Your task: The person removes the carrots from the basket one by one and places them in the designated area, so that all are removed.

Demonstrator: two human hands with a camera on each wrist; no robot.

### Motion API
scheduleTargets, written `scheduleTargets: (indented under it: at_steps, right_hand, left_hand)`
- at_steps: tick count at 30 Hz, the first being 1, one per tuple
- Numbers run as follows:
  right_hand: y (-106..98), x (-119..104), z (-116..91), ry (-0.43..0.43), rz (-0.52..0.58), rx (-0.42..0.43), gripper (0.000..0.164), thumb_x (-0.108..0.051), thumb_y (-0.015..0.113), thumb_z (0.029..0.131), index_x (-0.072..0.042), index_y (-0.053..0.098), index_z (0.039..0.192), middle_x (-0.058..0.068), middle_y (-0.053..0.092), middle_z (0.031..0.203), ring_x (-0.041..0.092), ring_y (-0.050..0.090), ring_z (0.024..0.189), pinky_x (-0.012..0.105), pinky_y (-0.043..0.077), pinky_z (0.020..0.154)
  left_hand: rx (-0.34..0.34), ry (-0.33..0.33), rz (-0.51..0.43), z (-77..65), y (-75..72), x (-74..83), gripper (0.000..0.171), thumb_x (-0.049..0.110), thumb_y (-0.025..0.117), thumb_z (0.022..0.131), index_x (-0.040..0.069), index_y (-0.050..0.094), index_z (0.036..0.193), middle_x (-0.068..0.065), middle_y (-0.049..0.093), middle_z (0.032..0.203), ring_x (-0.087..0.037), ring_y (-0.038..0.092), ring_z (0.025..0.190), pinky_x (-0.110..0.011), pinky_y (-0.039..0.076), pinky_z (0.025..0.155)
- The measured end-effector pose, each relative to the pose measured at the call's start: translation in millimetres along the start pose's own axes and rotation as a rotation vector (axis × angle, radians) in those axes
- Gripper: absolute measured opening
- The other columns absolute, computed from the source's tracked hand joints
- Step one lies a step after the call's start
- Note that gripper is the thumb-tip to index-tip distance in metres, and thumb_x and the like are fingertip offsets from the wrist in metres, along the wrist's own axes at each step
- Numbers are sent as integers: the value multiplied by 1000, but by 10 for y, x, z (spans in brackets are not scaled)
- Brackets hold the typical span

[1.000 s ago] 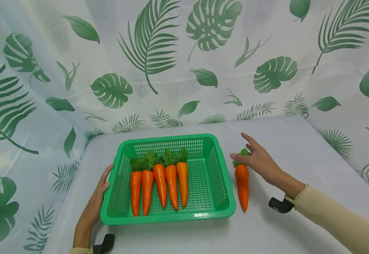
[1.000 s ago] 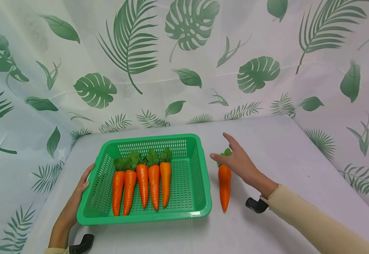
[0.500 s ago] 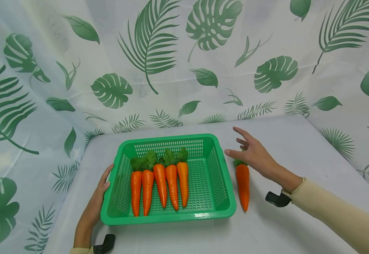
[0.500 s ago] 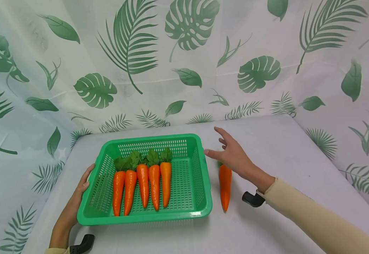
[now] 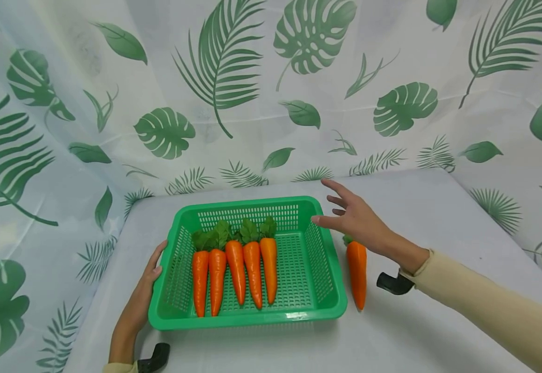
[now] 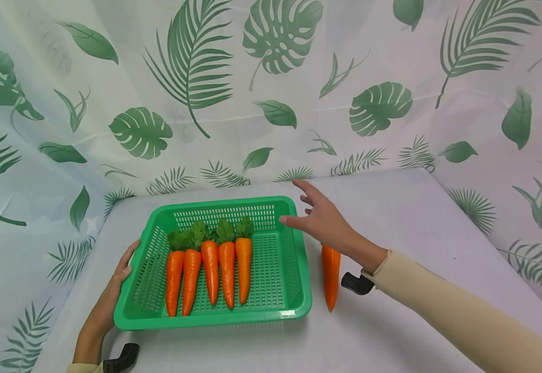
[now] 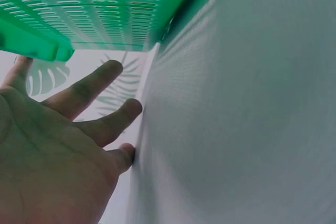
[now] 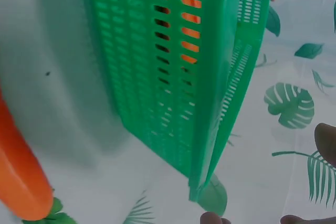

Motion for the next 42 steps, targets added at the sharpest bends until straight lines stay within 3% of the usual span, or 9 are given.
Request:
scheduleTargets:
  at_steps: [8, 11, 15, 22, 30, 37, 42]
  right_hand:
    - [179, -124, 108, -18, 22, -39, 88, -26, 76, 101, -15, 25, 172, 17, 27, 173, 49, 35, 152, 66, 40, 111]
    - [246, -150, 149, -20, 20, -50, 88, -26, 77, 100, -15, 27, 171, 17, 28, 173, 49, 36, 151, 65, 42, 110]
    - [331, -156, 194, -21, 5, -59, 86, -24, 78, 100, -12, 29, 170, 19, 27, 173, 48, 36, 151, 65, 43, 109]
    - [512, -110, 264, 30, 14, -101, 86, -25, 79, 99, -11, 32, 169, 20, 33, 170, 45, 35, 153, 64, 41, 112]
    - [686, -122, 300, 35, 44, -151, 84, -29, 77, 100, -10, 33, 169, 19, 25, 173, 45, 34, 153, 61, 41, 112]
    - [792, -174, 336, 42, 110, -182, 80, -23, 77, 101, -6, 35, 167, 15, 31, 172, 47, 36, 151, 59, 41, 113]
    - [864, -215, 370, 65, 118, -188, 78, -21, 77, 101, -6, 37, 166, 16, 32, 171, 47, 37, 151, 58, 42, 113]
  left_hand:
    - [7, -11, -4, -1, -7, 2, 57, 39, 21, 118, 30, 12, 174, -8, 9, 177, -20, 23, 147, -58, 24, 113]
    - [7, -16, -2, -5, -6, 1, 57, 39, 21, 119, 30, 11, 174, -8, 9, 177, -19, 24, 147, -54, 26, 113]
    - [5, -21, 2, -8, 2, -15, 57, 39, 20, 119, 31, 11, 174, -8, 10, 177, -17, 27, 145, -41, 30, 110]
    - [12, -23, -2, -5, 13, -20, 58, 40, 20, 118, 30, 11, 174, -9, 11, 177, -21, 27, 144, -48, 29, 110]
    - [-7, -11, -5, 2, 22, -24, 57, 40, 20, 119, 30, 11, 174, -10, 11, 176, -18, 29, 143, -20, 35, 102]
    - [-1, -15, 8, 11, 7, -17, 57, 41, 21, 119, 32, 12, 174, -8, 11, 177, -21, 27, 145, -26, 32, 105]
    - [-2, -9, 3, 6, 11, -12, 57, 40, 20, 119, 31, 11, 174, -9, 10, 177, -20, 26, 146, -21, 32, 104]
Point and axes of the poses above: each hand's wrist, its own z-axis towards the middle knuckle, its own y-axis out of the palm, x = y × z, the point moved 8 cm from there along z, towards the middle knuckle
